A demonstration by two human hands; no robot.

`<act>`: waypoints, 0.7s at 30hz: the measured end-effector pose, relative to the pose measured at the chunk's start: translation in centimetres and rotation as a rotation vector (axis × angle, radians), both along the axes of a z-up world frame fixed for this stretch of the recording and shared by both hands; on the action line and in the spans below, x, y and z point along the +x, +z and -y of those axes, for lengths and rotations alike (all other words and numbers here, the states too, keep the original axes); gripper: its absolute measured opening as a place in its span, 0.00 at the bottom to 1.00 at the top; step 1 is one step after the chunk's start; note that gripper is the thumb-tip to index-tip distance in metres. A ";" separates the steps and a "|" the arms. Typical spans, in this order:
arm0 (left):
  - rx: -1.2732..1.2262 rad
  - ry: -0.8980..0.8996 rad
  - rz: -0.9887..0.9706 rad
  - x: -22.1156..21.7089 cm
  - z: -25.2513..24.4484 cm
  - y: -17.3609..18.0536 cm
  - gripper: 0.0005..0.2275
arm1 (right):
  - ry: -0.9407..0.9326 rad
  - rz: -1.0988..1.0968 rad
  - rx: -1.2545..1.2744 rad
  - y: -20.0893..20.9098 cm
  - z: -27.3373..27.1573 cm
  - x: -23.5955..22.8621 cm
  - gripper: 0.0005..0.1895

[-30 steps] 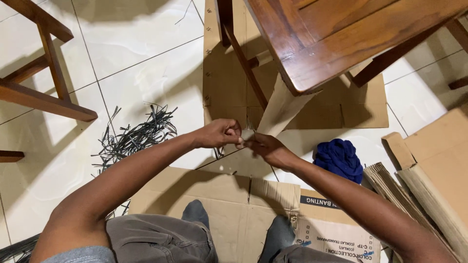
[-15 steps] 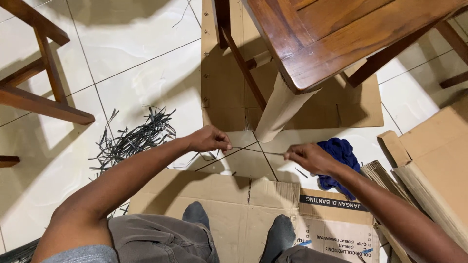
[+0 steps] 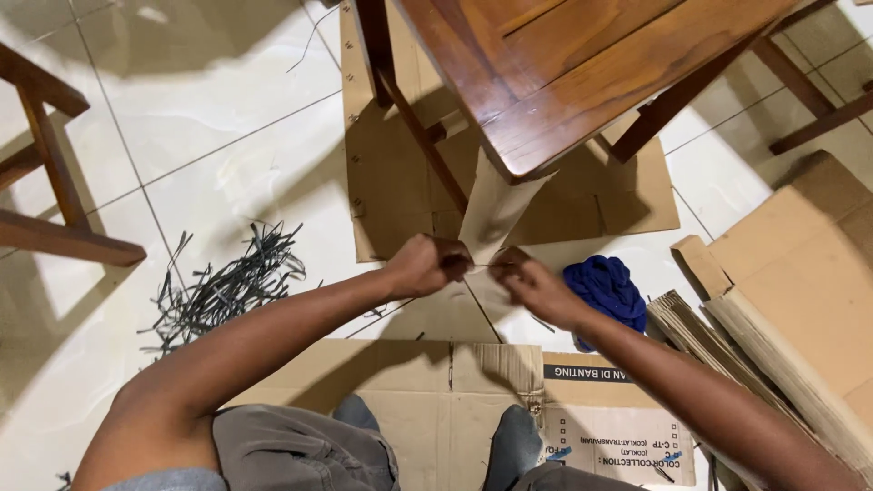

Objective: Cleaning a wooden chair with a cloth and then securing protective cardboard to the legs using cable ties.

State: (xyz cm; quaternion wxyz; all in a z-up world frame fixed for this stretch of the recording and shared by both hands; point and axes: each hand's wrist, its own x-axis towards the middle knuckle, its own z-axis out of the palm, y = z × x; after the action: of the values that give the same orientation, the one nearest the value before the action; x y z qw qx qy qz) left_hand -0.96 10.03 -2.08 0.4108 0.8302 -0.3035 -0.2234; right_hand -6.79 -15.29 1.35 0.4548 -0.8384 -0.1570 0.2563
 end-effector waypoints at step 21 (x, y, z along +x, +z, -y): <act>-0.271 0.142 0.330 13.5 2.1 -0.3 0.14 | -0.255 0.778 -0.327 0.9 1.9 13.1 0.07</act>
State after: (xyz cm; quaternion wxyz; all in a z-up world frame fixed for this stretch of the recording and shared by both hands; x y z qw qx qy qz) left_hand 12.59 7.95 -2.42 0.4780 0.8121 -0.3345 -0.0120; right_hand 6.30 -17.18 2.23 0.2512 -0.9460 -0.1694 -0.1151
